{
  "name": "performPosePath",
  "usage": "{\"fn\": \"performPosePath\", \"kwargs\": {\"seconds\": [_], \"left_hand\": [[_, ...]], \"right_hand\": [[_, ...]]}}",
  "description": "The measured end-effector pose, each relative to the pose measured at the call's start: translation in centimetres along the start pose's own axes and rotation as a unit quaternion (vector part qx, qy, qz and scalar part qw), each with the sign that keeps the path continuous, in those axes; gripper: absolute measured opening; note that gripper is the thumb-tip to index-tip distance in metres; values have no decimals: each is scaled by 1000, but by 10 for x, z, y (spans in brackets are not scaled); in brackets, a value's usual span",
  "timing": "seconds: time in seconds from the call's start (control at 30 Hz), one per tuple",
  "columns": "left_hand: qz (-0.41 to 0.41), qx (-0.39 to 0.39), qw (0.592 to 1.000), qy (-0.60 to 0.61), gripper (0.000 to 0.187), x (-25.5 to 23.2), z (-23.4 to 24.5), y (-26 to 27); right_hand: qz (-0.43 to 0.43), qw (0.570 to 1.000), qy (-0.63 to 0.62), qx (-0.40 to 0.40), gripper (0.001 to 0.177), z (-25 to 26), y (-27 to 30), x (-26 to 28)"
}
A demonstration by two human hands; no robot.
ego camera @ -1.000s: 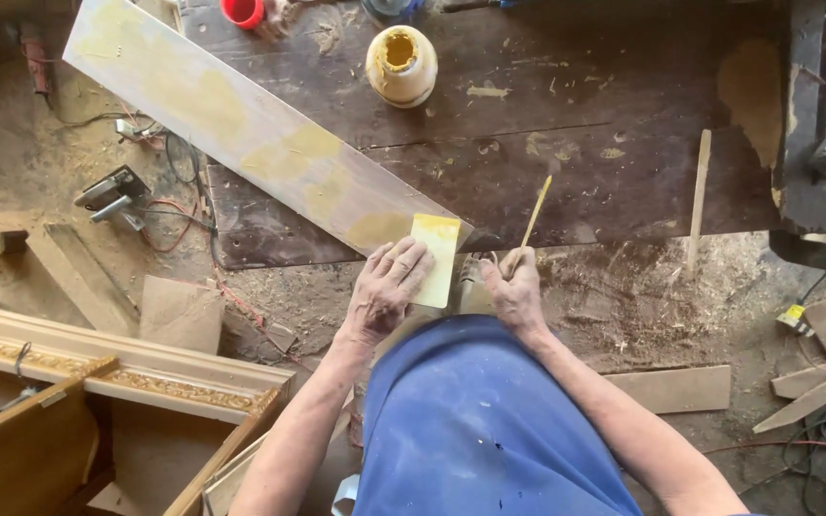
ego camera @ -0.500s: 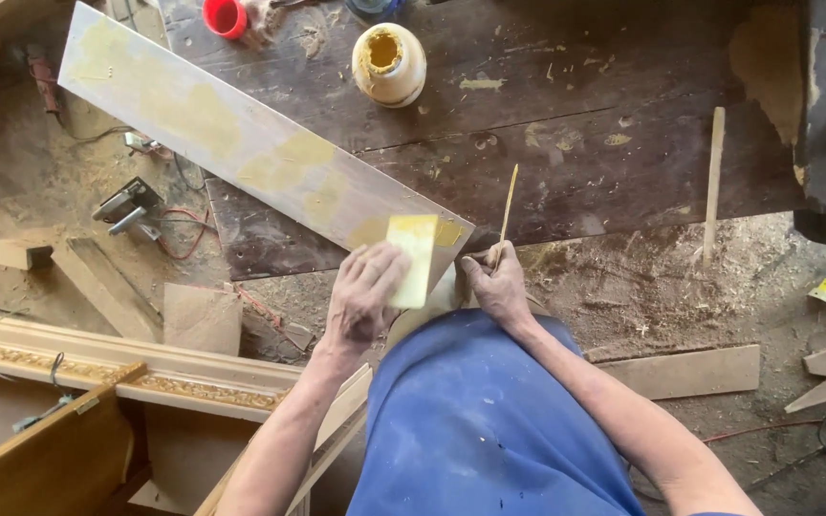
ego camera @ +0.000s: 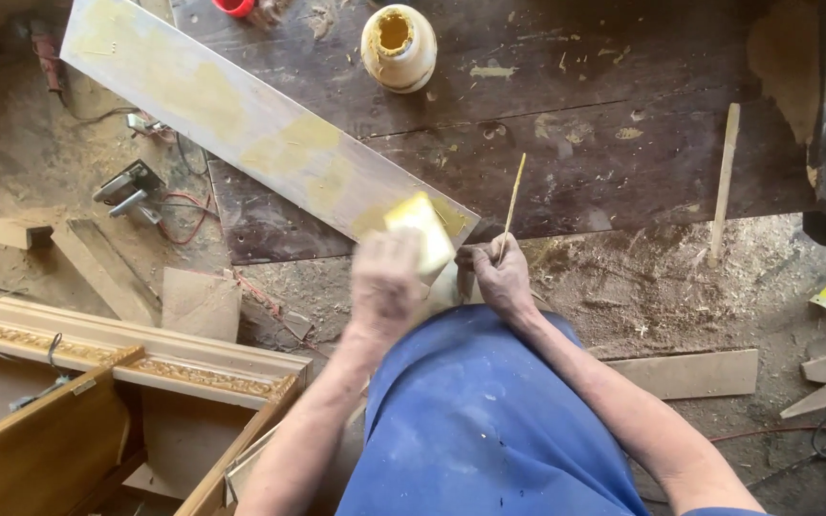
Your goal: Applying and spreading wood filler onto a wooden board using a scraper and an applicator stick.
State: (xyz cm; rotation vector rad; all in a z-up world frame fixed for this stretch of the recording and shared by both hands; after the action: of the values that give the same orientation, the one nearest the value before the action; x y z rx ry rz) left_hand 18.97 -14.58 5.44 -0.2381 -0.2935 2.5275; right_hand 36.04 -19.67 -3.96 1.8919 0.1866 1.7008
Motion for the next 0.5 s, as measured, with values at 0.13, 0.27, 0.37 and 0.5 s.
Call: {"fn": "performPosePath", "kwargs": {"seconds": [0.13, 0.27, 0.37, 0.5], "left_hand": [[14, 25, 997, 78, 29, -29, -60, 42], [-21, 14, 998, 55, 36, -22, -41, 29], [-39, 12, 998, 42, 36, -35, -38, 43], [-30, -19, 998, 53, 41, -13, -65, 53]], "right_hand": [[24, 1000, 10, -5, 22, 34, -22, -73], [38, 998, -46, 9, 20, 35, -4, -17], [45, 996, -75, 17, 15, 41, 6, -1], [55, 994, -88, 12, 21, 35, 13, 20]]}}
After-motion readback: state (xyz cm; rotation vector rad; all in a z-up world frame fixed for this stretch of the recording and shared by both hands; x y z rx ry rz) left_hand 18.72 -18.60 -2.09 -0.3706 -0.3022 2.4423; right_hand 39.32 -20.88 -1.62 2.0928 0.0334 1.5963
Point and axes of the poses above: each hand's wrist, its own y-axis away from the middle knuckle, its own z-axis out of the back of the hand, x = y × z, the point moved 1 cm from there along -y, towards the middle knuckle, and after that the axes turned 5 degrees about -y, right-handed, at the moved point
